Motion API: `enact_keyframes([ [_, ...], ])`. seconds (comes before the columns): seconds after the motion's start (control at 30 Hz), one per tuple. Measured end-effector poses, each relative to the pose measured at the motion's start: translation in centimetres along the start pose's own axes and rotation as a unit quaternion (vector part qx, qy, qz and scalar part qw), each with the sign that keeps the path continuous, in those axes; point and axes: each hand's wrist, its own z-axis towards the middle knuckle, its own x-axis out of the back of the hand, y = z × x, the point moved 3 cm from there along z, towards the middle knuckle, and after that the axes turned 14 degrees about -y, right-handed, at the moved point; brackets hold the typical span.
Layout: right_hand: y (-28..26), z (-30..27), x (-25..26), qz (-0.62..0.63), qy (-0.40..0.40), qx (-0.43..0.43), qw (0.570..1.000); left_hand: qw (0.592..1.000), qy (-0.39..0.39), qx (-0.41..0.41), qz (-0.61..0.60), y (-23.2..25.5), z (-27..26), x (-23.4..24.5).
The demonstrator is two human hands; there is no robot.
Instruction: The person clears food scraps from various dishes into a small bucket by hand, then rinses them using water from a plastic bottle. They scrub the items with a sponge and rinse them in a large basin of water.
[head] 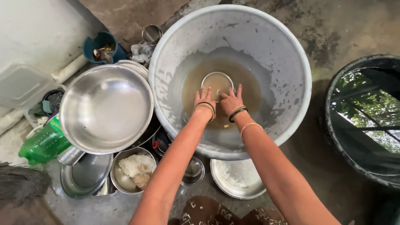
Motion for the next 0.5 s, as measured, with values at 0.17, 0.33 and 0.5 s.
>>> enact_keyframes([
  [0.17,-0.8,-2.6,4.4,-0.027,0.001,0.059,0.998,0.998,-0.057,-0.003,-0.037,-0.2,0.9,-1.1],
  [0.33,2.5,-7.3,11.9,0.327,0.226,0.01,0.917,0.903,0.347,-0.09,-0.239,-1.4,-2.6,3.1],
  [0.5,1.8,-11.4,16.2,0.584,0.188,0.008,0.789,0.88,0.346,-0.067,-0.319,-2.6,-12.0,9.6],
])
